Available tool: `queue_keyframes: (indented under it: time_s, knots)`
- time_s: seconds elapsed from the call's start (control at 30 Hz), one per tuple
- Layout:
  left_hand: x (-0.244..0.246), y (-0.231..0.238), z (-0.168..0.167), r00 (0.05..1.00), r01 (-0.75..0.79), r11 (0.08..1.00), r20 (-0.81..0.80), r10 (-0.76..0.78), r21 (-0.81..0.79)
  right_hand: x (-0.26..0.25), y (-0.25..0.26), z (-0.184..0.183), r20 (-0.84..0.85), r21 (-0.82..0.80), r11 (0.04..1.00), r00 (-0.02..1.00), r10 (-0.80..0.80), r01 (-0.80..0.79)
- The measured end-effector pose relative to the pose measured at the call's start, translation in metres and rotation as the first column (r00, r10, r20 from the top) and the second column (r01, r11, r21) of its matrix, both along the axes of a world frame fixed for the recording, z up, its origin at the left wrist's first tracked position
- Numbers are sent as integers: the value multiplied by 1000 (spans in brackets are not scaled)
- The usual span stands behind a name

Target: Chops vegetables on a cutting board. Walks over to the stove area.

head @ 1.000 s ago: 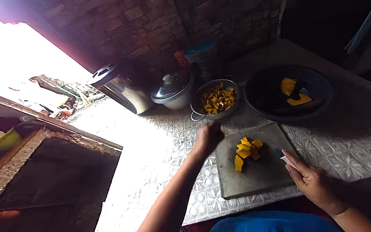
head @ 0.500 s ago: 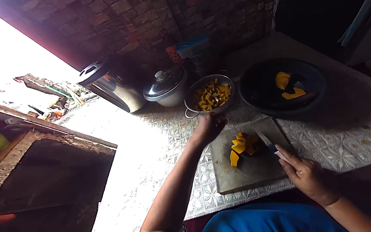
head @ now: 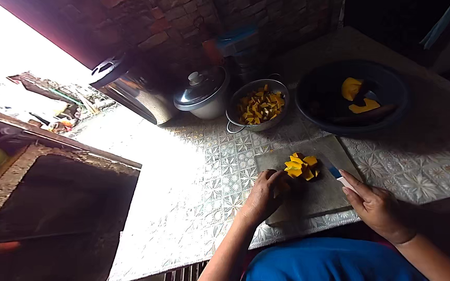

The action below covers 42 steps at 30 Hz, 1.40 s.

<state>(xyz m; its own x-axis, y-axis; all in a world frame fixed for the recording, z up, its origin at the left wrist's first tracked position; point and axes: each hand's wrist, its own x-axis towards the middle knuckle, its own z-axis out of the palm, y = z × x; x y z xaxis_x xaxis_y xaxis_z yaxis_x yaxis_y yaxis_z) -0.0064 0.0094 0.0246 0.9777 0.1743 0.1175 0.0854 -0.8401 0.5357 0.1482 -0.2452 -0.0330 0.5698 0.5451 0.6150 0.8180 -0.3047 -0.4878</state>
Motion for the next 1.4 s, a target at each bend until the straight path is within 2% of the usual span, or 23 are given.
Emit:
queue_keyframes:
  time_s: [0.23,0.37,0.43,0.63,0.7,0.8,0.9,1.1,1.4]
  knots:
    - [2,-12,-8,996,-22,999,87,24,-29,-3,1,3,8,-25,1000,1000,-9,9]
    - [3,-19,-18,967,-138,984,229,110,110,-4,2,3,19,-17,1000,1000,-12,12]
    - [3,-19,-21,955,-167,978,265,129,124,-4,1,4,13,-23,1000,1000,-5,5]
    - [-11,-7,-16,974,-27,999,225,18,35,-10,6,16,-10,-27,996,996,89,-89]
    - [-18,-7,-15,973,-88,996,216,82,18,-19,13,22,6,-30,989,989,147,-147]
    - [-27,-13,-19,936,-280,960,227,270,16,-33,28,28,43,-95,971,974,224,-219]
    - [-35,-18,-27,905,-374,926,237,353,48,-45,39,30,106,-198,947,955,278,-254]
    - [-37,-18,-46,860,-391,917,384,336,75,-54,55,33,157,-309,915,935,318,-259]
    - [-34,-14,-54,854,-366,930,414,316,45,-67,64,61,208,-533,826,919,335,-180]
